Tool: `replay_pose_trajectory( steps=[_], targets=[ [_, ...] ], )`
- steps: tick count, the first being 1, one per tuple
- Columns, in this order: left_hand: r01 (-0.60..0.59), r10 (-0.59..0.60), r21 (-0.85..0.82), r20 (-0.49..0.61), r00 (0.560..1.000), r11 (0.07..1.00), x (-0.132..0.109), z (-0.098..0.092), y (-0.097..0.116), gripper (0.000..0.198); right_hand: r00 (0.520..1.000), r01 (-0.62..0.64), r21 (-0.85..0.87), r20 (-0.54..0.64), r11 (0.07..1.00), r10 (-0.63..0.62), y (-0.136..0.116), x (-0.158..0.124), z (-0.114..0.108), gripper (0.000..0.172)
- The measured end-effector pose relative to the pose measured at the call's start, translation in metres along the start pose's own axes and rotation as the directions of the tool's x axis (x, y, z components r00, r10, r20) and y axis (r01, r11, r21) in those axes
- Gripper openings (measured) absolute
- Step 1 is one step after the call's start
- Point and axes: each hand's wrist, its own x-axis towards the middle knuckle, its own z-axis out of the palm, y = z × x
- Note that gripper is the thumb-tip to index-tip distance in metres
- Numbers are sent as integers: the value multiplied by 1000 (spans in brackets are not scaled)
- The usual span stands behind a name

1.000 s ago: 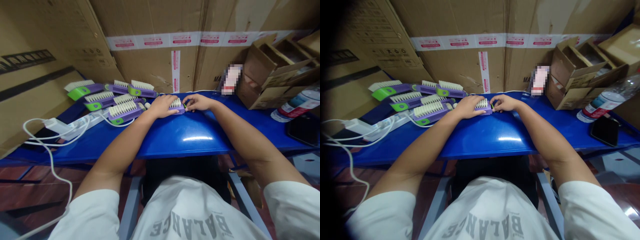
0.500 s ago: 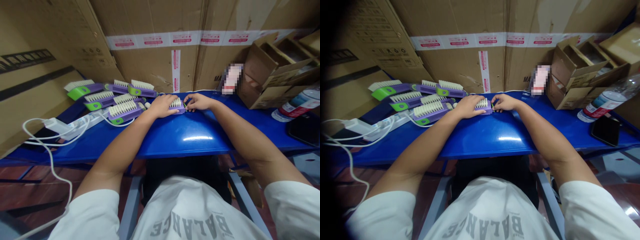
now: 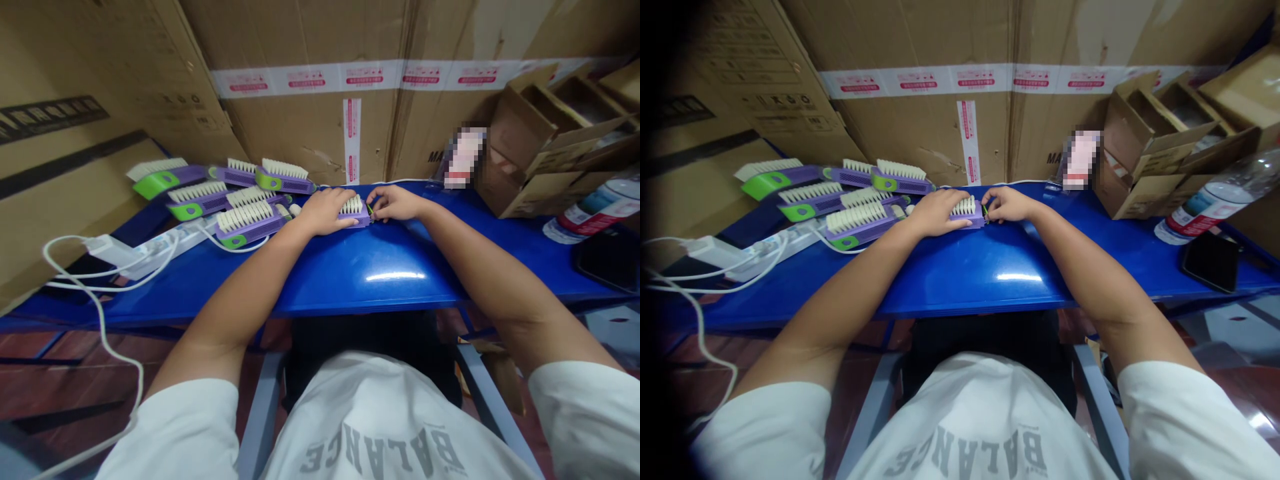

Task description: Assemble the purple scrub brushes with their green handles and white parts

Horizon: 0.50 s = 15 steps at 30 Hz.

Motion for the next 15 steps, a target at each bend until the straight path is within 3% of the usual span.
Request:
replay_pose_trajectory(
  steps=[5, 15],
  targets=[
    [-3, 3, -1, -3, 1000, 1000, 1, 2, -1, 77, 1000, 11, 16, -2, 1000, -11, 0, 0, 1, 47],
    [-5, 5, 6, -3, 1000, 1000, 1, 3, -3, 78, 999, 23, 1, 34, 1000, -23, -6, -4, 3, 25]
  ],
)
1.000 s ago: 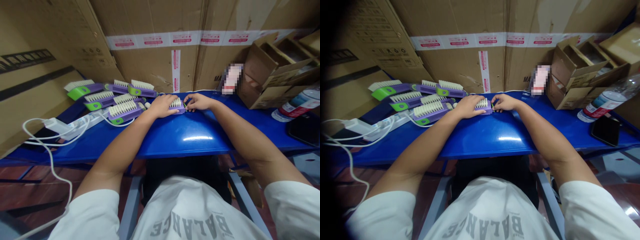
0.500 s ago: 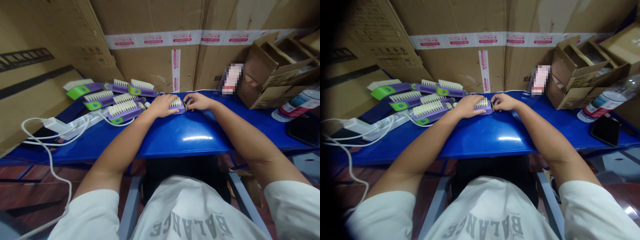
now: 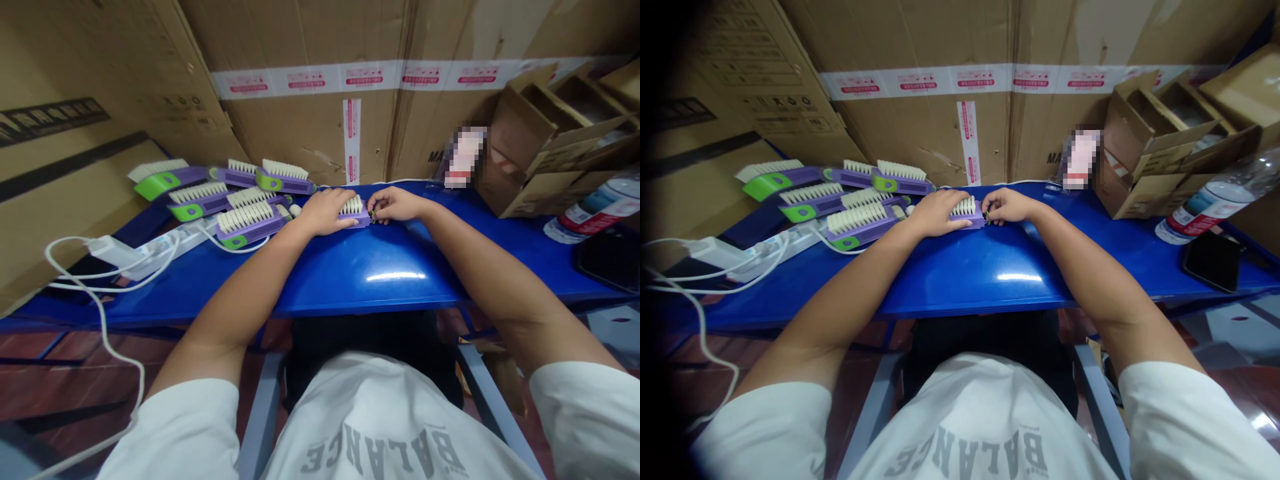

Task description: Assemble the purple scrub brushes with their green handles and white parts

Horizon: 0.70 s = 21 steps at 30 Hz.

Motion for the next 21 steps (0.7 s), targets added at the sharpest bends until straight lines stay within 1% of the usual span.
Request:
replay_pose_trajectory(
  steps=[5, 11, 15, 21],
  targets=[
    [8, -8, 6, 5, 1000, 1000, 0, -1, 1, 77, 1000, 1, -2, 7, 1000, -1, 3, 2, 0, 25],
    [9, -9, 6, 8, 1000, 1000, -1, -3, 3, 78, 1000, -24, -5, -20, 1000, 24, 2, 2, 0, 26],
    [11, -11, 3, 5, 1000, 1000, -1, -2, 3, 79, 1000, -12, -9, -8, 1000, 12, 1, 2, 0, 26],
    [2, -2, -4, -7, 1000, 1000, 0, 0, 1, 77, 1000, 3, -31, -26, 1000, -3, 1, 3, -1, 30]
  ],
)
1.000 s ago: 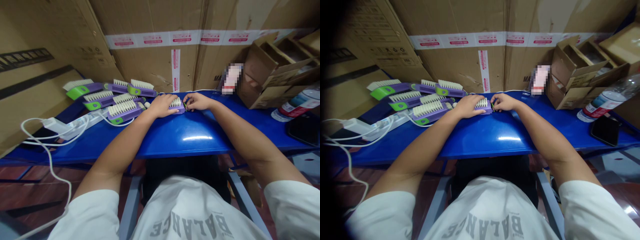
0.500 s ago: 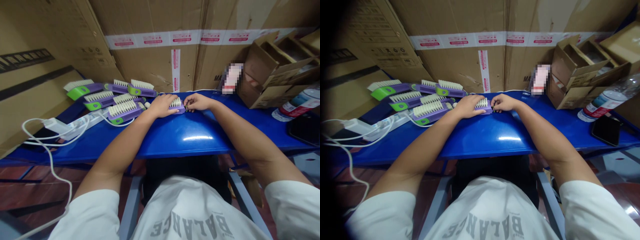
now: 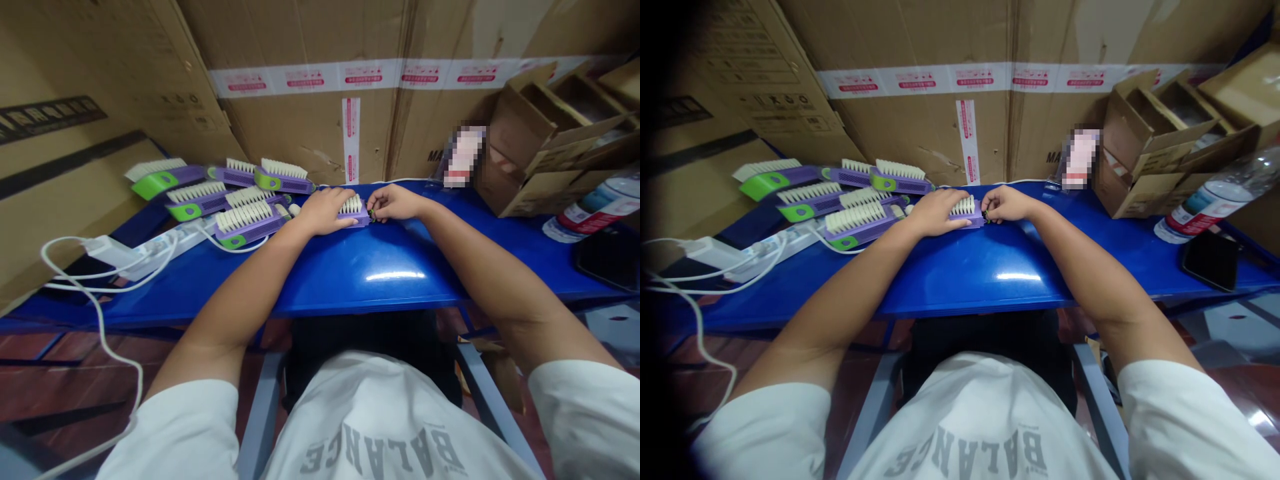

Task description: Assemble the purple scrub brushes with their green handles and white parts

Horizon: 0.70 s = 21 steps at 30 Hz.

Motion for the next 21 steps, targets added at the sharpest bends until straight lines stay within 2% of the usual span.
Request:
replay_pose_trajectory(
  steps=[15, 21],
  targets=[
    [1, -1, -4, -5, 1000, 1000, 0, 1, -1, 77, 998, 48, -47, -32, 998, -50, -6, -4, 0, 32],
    [6, -6, 0, 14, 1000, 1000, -1, -2, 1, 78, 1000, 28, -14, -4, 1000, -28, -4, -2, 0, 32]
  ],
)
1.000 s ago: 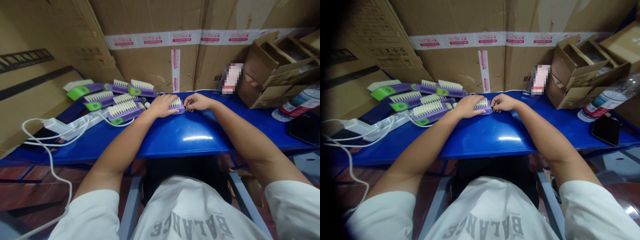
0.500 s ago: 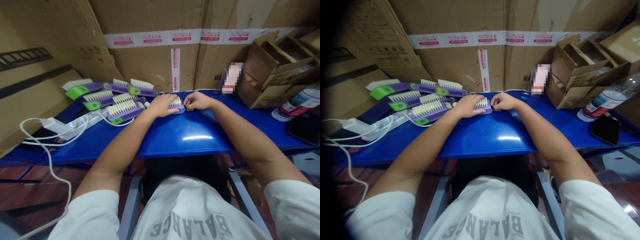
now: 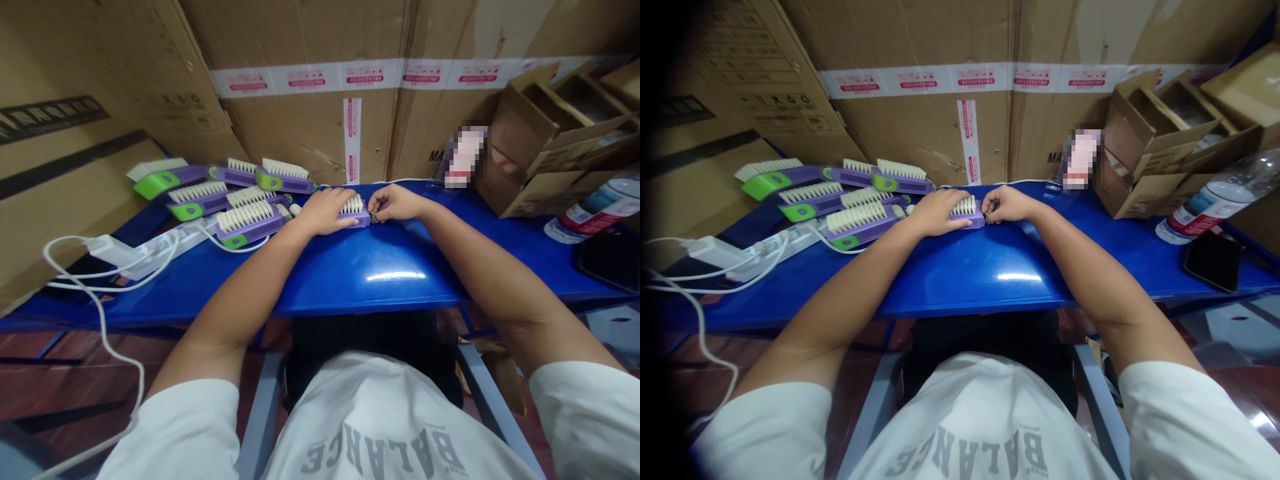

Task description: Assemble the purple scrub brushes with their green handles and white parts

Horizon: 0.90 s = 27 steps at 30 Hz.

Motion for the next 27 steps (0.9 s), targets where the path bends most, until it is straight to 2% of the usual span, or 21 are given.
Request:
replay_pose_trajectory(
  steps=[6, 27],
  targets=[
    [1, -1, 3, 5, 1000, 1000, -1, -2, 2, 79, 999, -32, 38, 8, 999, 32, 2, 2, 0, 31],
    [4, -4, 2, 9, 1000, 1000, 0, -2, 1, 79, 999, -1, 61, -46, 998, 4, 2, 3, 5, 32]
  ],
)
